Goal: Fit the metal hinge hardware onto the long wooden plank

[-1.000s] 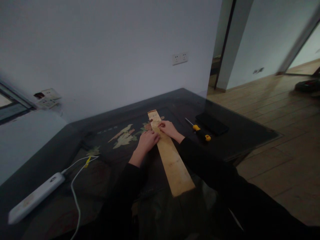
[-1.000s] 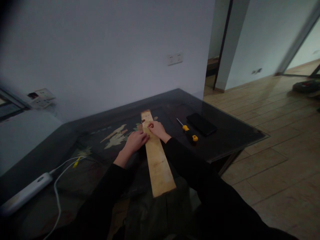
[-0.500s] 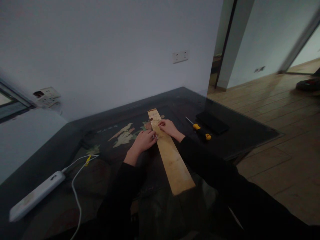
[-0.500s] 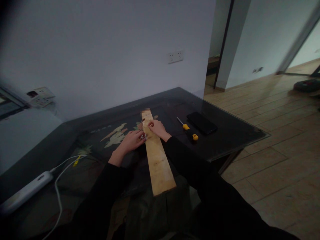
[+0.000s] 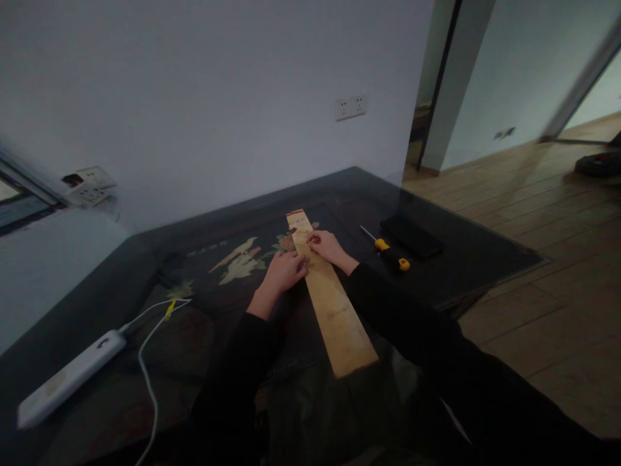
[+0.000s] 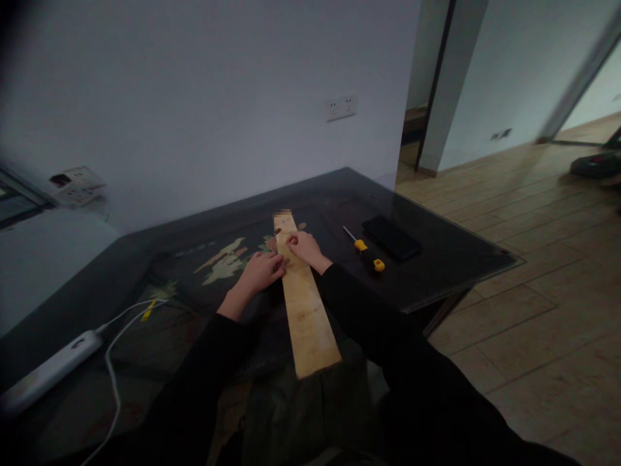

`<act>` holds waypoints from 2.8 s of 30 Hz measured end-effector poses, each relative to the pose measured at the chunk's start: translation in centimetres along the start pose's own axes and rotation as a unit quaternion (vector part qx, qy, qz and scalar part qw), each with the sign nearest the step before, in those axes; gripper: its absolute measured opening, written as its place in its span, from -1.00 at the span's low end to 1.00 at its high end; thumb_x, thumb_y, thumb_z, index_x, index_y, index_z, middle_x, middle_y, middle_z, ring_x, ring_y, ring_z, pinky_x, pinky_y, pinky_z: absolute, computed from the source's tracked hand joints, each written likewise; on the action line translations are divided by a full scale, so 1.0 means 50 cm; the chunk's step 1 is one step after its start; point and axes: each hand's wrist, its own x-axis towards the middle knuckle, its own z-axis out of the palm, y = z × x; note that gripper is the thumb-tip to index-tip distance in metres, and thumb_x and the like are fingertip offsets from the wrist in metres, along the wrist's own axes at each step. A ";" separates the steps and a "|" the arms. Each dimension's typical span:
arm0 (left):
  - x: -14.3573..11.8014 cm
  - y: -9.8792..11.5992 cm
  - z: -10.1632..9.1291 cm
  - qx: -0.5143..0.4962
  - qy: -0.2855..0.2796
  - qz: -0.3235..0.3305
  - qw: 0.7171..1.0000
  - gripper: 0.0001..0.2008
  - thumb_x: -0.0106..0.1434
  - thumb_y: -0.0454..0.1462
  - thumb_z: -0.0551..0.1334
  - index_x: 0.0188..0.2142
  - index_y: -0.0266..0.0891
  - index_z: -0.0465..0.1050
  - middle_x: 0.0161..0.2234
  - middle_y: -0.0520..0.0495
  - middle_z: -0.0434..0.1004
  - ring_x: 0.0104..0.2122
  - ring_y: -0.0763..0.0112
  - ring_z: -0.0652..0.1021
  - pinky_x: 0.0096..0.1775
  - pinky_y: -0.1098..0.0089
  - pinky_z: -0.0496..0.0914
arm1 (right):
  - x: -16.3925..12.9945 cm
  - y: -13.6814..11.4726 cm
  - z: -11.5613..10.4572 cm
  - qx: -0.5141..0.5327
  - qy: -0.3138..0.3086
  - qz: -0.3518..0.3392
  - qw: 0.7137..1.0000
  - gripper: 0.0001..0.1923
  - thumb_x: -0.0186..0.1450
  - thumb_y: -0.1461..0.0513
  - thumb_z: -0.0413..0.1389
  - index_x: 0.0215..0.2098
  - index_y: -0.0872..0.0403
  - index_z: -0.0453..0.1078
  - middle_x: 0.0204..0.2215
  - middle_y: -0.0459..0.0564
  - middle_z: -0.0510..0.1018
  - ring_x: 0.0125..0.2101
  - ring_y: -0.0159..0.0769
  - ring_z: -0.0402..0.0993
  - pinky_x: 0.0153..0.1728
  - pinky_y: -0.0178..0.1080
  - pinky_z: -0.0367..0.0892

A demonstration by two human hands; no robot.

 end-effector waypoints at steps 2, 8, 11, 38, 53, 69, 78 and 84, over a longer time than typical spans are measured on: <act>0.003 0.004 0.001 0.003 0.001 -0.010 1.000 -0.69 0.40 -0.19 0.00 -0.32 -0.22 0.47 -0.26 -0.19 0.59 -0.21 0.18 0.56 -0.14 0.21 0.25 | 0.000 -0.001 0.000 0.003 0.000 0.001 1.000 -0.83 0.20 0.38 0.14 -0.28 0.12 0.54 -0.40 -0.03 0.62 -0.36 -0.35 0.52 -0.34 -0.37 0.30; 0.000 0.008 -0.006 -0.015 0.028 -0.056 0.998 -0.58 0.44 -0.08 -0.03 -0.34 -0.24 0.47 -0.25 -0.20 0.61 -0.21 0.17 0.57 -0.13 0.21 0.24 | -0.001 -0.005 -0.003 -0.001 -0.004 0.009 1.000 -0.84 0.20 0.37 0.15 -0.28 0.12 0.55 -0.38 -0.02 0.63 -0.35 -0.35 0.51 -0.32 -0.36 0.29; -0.008 0.001 -0.014 -0.033 0.049 -0.065 0.996 -0.66 0.43 -0.10 -0.01 -0.22 -0.23 0.45 -0.17 -0.19 0.60 -0.15 0.18 0.56 -0.11 0.23 0.26 | -0.001 -0.004 -0.004 -0.004 0.000 0.001 1.000 -0.85 0.21 0.36 0.16 -0.27 0.12 0.55 -0.36 0.00 0.63 -0.34 -0.34 0.51 -0.32 -0.36 0.29; -0.005 0.007 -0.012 -0.028 -0.003 -0.077 0.997 -0.56 0.40 0.04 0.00 -0.26 -0.22 0.47 -0.25 -0.18 0.63 -0.24 0.18 0.60 -0.23 0.31 0.32 | -0.002 -0.007 -0.002 -0.008 -0.008 0.010 1.000 -0.83 0.21 0.36 0.15 -0.26 0.11 0.55 -0.37 -0.01 0.64 -0.37 -0.34 0.51 -0.35 -0.37 0.29; -0.006 0.000 -0.005 -0.036 -0.021 -0.038 0.998 -0.81 0.33 -0.19 0.09 -0.27 -0.16 0.46 -0.29 -0.12 0.62 -0.30 0.22 0.58 -0.28 0.33 0.31 | 0.000 0.000 0.002 -0.006 0.001 -0.006 1.000 -0.85 0.20 0.37 0.15 -0.28 0.13 0.55 -0.38 -0.01 0.62 -0.36 -0.35 0.50 -0.34 -0.36 0.28; -0.017 -0.002 -0.016 -0.050 -0.010 -0.038 0.998 -0.83 0.34 -0.21 0.10 -0.16 -0.16 0.42 -0.17 -0.13 0.62 -0.20 0.21 0.59 -0.23 0.34 0.33 | -0.003 -0.002 -0.001 0.008 -0.005 -0.001 1.000 -0.83 0.18 0.37 0.15 -0.29 0.11 0.55 -0.39 -0.03 0.62 -0.37 -0.35 0.49 -0.33 -0.36 0.29; -0.007 0.015 0.003 -0.035 0.009 -0.077 0.996 -0.72 0.40 -0.18 0.01 -0.33 -0.16 0.44 -0.27 -0.11 0.61 -0.30 0.28 0.56 -0.30 0.36 0.27 | -0.004 -0.002 -0.001 0.004 -0.005 0.007 1.000 -0.84 0.19 0.36 0.16 -0.28 0.11 0.55 -0.37 -0.02 0.62 -0.36 -0.35 0.50 -0.34 -0.36 0.29; -0.008 0.014 0.005 -0.041 0.022 -0.096 0.994 -0.64 0.42 -0.15 -0.02 -0.33 -0.17 0.49 -0.27 -0.14 0.61 -0.30 0.26 0.57 -0.31 0.35 0.27 | -0.002 -0.001 0.000 -0.004 -0.003 0.001 1.000 -0.82 0.17 0.38 0.14 -0.30 0.10 0.54 -0.37 -0.03 0.62 -0.36 -0.35 0.50 -0.33 -0.37 0.30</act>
